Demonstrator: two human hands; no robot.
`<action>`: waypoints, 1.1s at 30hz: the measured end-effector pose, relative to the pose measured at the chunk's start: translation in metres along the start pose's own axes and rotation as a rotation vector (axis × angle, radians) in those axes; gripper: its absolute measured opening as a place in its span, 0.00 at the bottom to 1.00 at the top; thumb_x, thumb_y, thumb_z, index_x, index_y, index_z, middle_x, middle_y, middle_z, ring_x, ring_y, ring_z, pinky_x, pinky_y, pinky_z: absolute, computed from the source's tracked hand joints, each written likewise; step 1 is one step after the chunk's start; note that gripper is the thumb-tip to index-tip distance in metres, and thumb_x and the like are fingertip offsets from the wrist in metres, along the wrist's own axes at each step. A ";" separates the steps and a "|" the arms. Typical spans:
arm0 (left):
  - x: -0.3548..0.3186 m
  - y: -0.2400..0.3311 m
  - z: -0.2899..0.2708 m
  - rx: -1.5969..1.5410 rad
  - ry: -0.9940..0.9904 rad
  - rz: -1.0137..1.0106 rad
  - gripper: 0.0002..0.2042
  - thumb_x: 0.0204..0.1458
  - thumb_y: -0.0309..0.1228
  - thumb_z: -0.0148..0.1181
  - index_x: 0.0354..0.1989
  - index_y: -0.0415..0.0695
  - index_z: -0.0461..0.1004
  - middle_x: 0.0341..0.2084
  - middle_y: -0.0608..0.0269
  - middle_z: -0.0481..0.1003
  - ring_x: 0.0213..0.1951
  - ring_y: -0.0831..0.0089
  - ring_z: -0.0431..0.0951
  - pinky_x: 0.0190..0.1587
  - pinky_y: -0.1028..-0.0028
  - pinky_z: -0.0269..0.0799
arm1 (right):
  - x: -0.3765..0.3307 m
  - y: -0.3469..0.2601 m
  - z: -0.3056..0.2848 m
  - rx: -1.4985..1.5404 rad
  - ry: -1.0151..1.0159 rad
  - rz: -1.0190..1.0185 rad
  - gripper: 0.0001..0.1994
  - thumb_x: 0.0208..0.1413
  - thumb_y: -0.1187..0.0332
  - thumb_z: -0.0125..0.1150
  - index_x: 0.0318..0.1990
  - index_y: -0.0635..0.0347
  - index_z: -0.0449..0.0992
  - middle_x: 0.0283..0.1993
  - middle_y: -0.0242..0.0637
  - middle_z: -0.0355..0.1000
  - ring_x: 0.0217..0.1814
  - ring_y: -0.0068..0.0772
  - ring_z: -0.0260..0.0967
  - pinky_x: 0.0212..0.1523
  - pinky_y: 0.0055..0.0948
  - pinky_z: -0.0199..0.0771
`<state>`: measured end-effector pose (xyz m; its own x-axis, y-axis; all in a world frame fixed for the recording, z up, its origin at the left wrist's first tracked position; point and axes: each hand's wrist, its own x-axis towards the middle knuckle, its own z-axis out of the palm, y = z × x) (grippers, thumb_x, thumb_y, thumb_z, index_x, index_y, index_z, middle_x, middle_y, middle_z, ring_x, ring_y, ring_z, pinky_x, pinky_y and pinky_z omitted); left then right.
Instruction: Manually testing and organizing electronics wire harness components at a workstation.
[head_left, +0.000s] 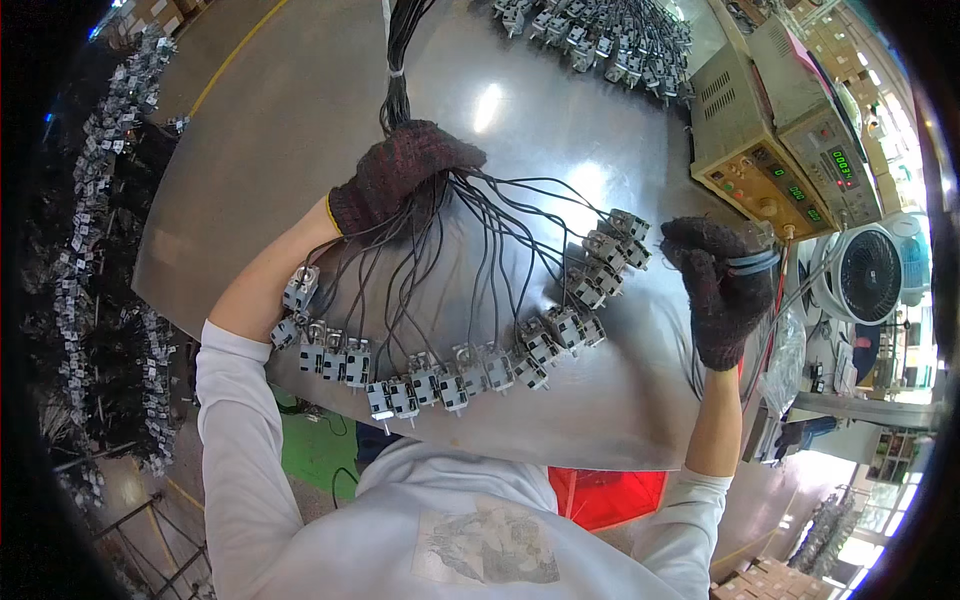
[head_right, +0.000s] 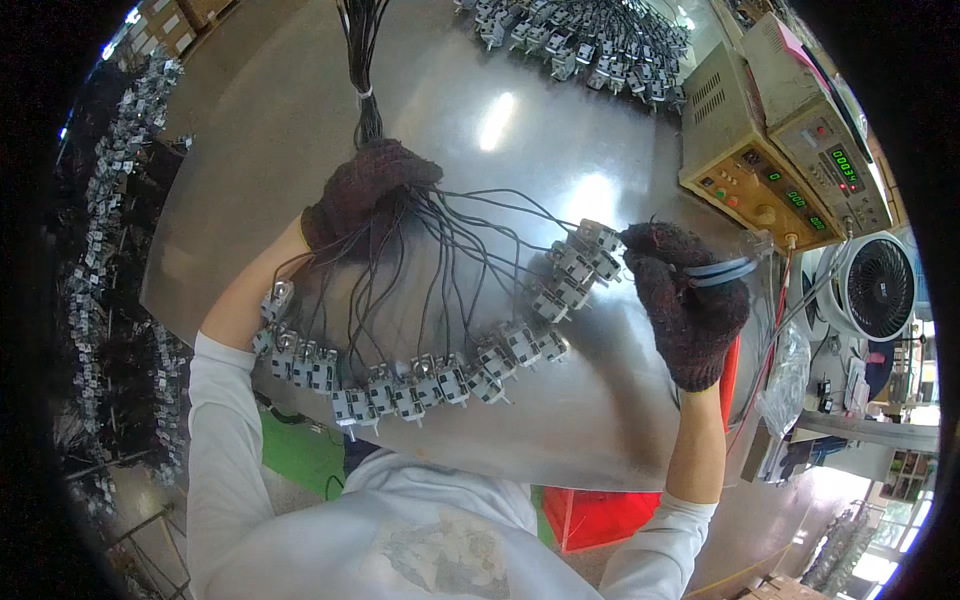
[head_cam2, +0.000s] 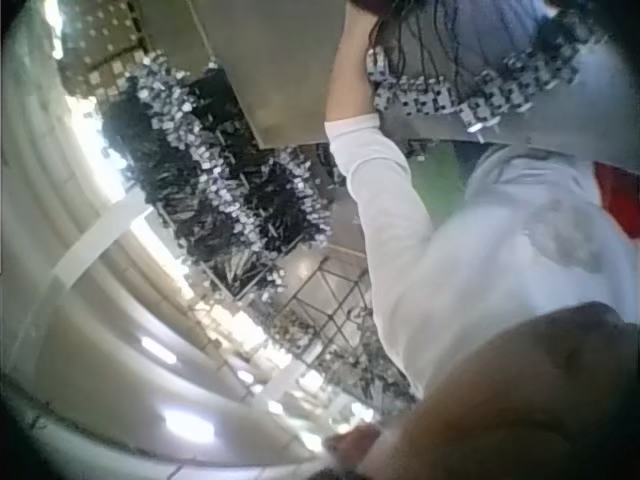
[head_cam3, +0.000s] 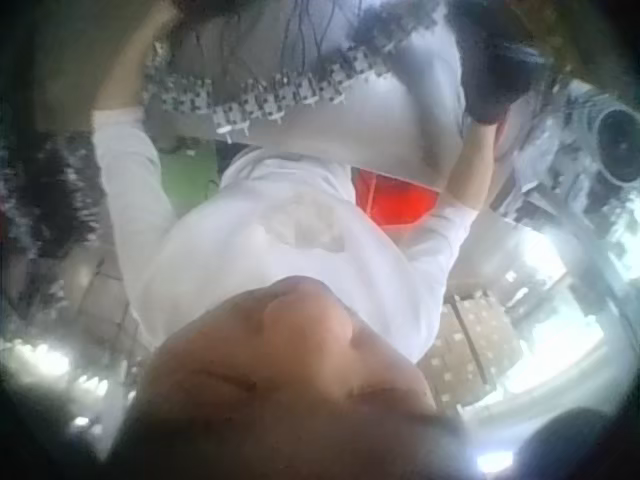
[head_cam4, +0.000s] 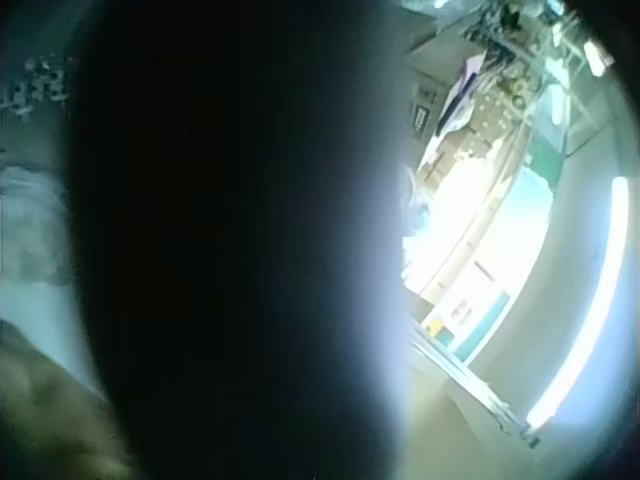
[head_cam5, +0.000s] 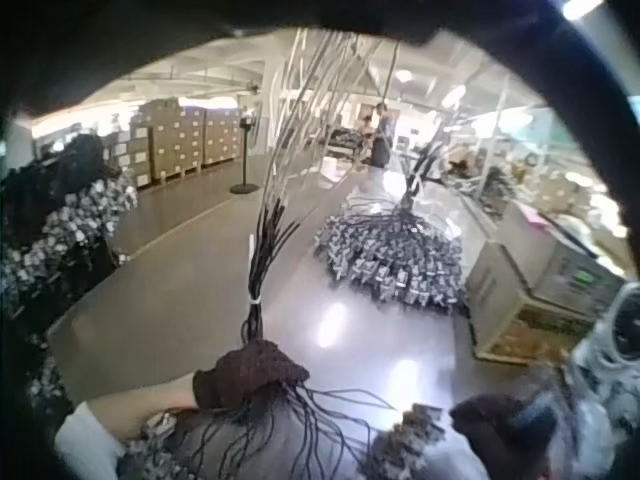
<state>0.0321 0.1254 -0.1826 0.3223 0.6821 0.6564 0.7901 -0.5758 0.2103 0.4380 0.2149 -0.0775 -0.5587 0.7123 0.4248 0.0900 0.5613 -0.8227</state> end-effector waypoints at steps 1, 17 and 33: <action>0.001 0.000 0.000 -0.002 0.002 0.003 0.19 0.56 0.23 0.60 0.58 0.45 0.79 0.47 0.57 0.83 0.51 0.55 0.82 0.61 0.58 0.73 | -0.001 0.000 0.003 -0.003 0.002 0.000 0.11 0.66 0.78 0.62 0.53 0.73 0.81 0.50 0.49 0.83 0.50 0.34 0.82 0.56 0.32 0.83; 0.002 0.003 -0.001 -0.021 -0.026 -0.014 0.19 0.58 0.25 0.60 0.58 0.47 0.79 0.46 0.58 0.83 0.50 0.54 0.82 0.58 0.57 0.75 | -0.014 0.004 0.022 -0.076 0.021 0.021 0.14 0.66 0.72 0.64 0.56 0.69 0.82 0.53 0.44 0.83 0.53 0.33 0.79 0.55 0.32 0.80; -0.005 -0.010 0.009 -0.023 -0.063 -0.008 0.21 0.62 0.25 0.56 0.64 0.52 0.77 0.52 0.61 0.83 0.54 0.58 0.81 0.61 0.60 0.75 | -0.026 -0.010 0.030 0.031 0.065 -0.015 0.14 0.67 0.72 0.64 0.55 0.73 0.82 0.53 0.48 0.83 0.53 0.38 0.81 0.54 0.36 0.84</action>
<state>0.0270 0.1318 -0.1946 0.3490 0.7133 0.6078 0.7808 -0.5800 0.2322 0.4265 0.1779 -0.0918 -0.5052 0.7301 0.4601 0.0559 0.5597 -0.8268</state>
